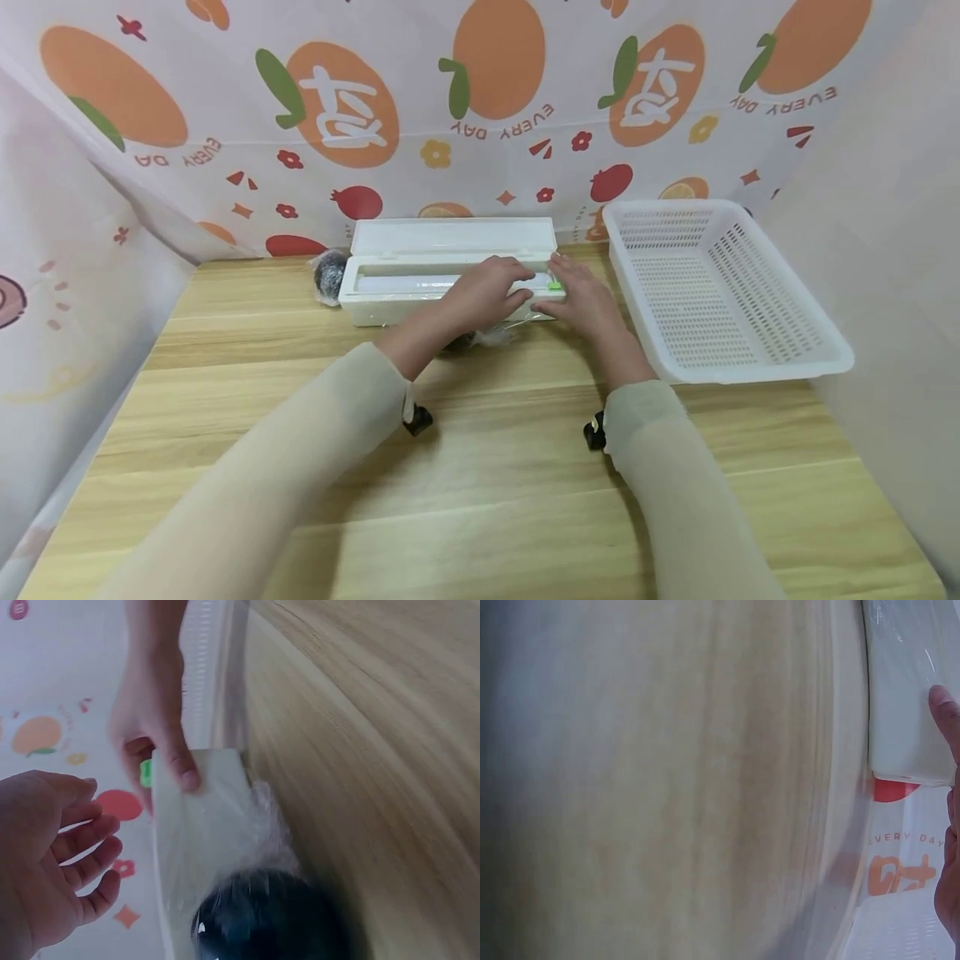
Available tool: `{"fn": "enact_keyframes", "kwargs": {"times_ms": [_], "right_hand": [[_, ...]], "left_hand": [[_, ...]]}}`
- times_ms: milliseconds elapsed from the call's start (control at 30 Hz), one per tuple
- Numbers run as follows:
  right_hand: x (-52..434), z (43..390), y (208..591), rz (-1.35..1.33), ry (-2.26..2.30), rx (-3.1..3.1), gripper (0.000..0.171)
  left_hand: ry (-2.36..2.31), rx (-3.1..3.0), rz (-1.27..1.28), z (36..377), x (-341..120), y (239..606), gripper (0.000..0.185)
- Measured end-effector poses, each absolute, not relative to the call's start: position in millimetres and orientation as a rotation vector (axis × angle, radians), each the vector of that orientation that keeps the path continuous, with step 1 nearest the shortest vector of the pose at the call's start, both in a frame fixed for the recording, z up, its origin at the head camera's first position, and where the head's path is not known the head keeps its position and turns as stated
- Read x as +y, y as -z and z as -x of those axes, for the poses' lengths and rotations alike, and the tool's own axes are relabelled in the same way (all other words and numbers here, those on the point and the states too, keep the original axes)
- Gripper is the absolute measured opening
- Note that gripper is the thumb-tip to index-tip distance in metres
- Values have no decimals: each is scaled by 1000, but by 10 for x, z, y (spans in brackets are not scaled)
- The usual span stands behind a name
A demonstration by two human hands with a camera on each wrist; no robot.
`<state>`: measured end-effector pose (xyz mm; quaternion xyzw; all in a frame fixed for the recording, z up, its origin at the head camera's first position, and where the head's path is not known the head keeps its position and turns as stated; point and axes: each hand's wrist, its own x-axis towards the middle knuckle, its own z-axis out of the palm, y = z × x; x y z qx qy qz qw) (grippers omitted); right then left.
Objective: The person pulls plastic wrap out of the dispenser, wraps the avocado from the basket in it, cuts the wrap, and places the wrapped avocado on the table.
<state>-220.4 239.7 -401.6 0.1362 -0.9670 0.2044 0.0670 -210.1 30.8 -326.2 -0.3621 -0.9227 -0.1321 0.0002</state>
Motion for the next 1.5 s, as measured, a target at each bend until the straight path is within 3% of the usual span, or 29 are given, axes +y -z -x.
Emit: {"fn": "enact_keyframes", "kwargs": {"times_ms": [333,667,1500], "right_hand": [[2382,2212,4053,-412,-623,-2877,76],[2397,2233,4072,-437,-634,-2843,72],[2382,2238,4092,-492,-570,-2853,73]], "left_hand": [[405,-2956,1064,2270,635,3465,35],[431,-2941,1000,2343,775,3542,21],[494,-2937,930,2370,766,3602,18]]}}
